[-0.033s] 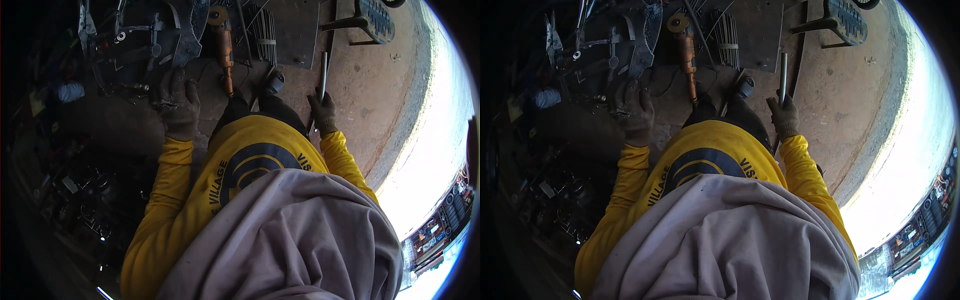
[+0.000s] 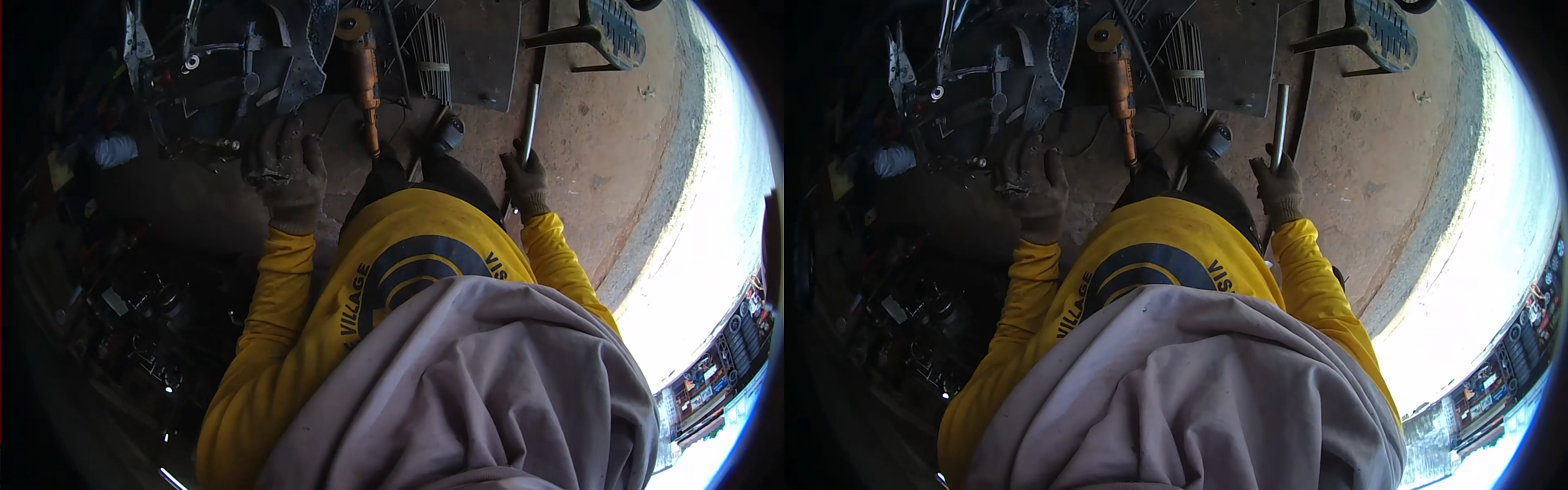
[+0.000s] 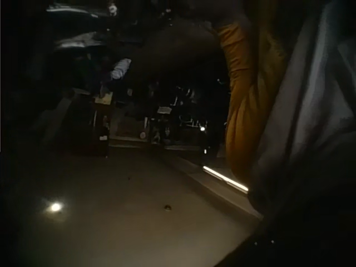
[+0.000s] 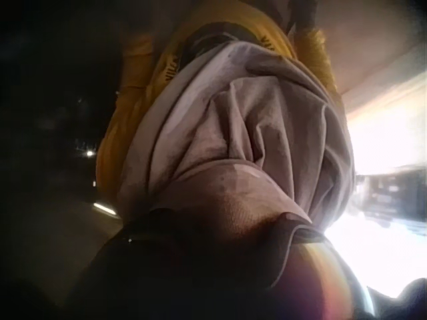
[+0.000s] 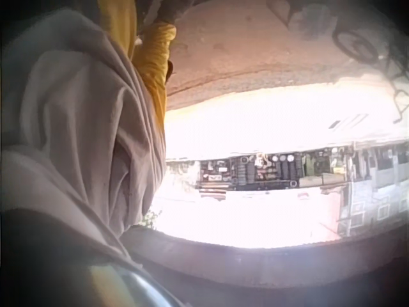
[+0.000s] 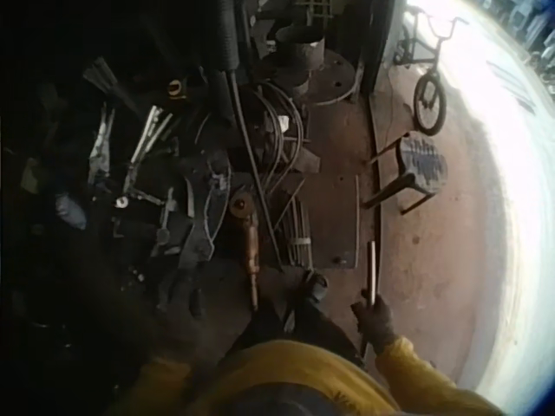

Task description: The person welds components together using a welding rod and a clamp, then secures a metal rod with pliers to work on a curved metal structure.

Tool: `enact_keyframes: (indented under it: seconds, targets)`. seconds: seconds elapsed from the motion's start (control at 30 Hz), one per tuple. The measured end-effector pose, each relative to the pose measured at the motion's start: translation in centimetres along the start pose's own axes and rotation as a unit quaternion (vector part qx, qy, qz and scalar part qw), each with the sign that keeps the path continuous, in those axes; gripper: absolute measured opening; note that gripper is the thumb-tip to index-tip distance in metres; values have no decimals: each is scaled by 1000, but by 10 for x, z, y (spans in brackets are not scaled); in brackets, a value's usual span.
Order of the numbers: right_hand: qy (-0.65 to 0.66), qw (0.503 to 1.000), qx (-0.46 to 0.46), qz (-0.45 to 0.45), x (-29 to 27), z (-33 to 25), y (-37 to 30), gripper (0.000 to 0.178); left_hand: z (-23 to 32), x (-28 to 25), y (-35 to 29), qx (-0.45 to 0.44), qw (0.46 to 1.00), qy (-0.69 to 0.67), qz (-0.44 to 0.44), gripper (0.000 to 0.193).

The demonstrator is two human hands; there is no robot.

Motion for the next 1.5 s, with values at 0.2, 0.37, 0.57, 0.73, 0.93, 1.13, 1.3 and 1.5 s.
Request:
enact_keyframes:
  seconds: [0.2,0.37,0.57,0.73,0.93,1.13,1.3,1.5]
  targets:
    - [-94,992,66,-45,74,-28,44,36,-5,12,7,26,996,37,-73,36]
    - [-101,995,-15,6,116,-37,97,36,-8,16,5,96,988,93,-76,37]
    - [-157,987,14,17,128,-28,113,41,-12,18,8,62,993,74,-72,39]
    - [-158,987,18,28,126,-24,116,45,-10,14,2,101,991,61,-59,36]
    - [-107,992,37,45,122,0,127,46,5,2,-12,130,990,14,-60,32]
    - [-271,962,-24,-4,123,-6,128,45,21,-6,-18,151,985,-37,-71,29]
    - [-266,961,-71,-7,123,15,118,42,37,-7,-10,169,979,-76,-80,26]
    - [-221,973,-57,-18,105,41,81,34,51,-13,-6,183,962,-166,-115,28]
Point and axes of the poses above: each hand's wrist, its own y-axis towards the middle knuckle, its own x-axis out of the palm, z = x × y, the point moved 9 cm from there along y, towards the middle knuckle, and after that the axes turned 6 degrees about -z, right-handed, at the moved point
